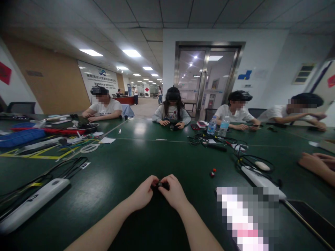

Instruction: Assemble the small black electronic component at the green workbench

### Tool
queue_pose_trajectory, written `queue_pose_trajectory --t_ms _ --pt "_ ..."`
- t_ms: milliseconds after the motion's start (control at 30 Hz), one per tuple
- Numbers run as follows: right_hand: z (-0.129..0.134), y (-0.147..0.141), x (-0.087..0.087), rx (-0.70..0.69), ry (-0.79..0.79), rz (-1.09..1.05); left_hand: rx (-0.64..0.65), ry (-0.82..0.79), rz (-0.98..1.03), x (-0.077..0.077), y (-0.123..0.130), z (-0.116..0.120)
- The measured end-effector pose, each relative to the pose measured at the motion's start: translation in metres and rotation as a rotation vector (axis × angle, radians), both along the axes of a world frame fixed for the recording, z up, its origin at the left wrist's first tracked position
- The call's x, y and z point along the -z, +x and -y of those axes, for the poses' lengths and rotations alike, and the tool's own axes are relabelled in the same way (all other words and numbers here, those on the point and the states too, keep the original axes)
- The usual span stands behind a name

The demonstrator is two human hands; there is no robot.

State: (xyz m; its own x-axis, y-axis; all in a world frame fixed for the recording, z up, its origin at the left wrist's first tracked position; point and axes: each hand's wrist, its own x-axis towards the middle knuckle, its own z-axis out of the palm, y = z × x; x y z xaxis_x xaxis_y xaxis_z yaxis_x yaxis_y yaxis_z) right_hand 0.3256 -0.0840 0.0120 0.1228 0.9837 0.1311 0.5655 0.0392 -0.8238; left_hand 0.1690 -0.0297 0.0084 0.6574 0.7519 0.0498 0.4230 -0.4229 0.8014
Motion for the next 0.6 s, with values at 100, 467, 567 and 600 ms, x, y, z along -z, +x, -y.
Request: queue_pose_trajectory --t_ms 100,467,567,600 --pt "-0.001 0.005 -0.001 0.035 -0.012 -0.1 -0.006 -0.013 -0.003 0.001 0.0 -0.001" --pt "-0.01 0.034 0.011 0.238 -0.028 -0.862 -0.038 -0.017 -0.025 0.007 0.001 -0.005" --pt "-0.011 0.037 0.011 0.293 -0.014 -0.903 -0.046 -0.003 -0.031 0.006 0.003 -0.005" --pt "-0.011 0.038 0.011 0.308 -0.006 -0.908 -0.04 0.001 -0.031 0.006 0.003 -0.005"
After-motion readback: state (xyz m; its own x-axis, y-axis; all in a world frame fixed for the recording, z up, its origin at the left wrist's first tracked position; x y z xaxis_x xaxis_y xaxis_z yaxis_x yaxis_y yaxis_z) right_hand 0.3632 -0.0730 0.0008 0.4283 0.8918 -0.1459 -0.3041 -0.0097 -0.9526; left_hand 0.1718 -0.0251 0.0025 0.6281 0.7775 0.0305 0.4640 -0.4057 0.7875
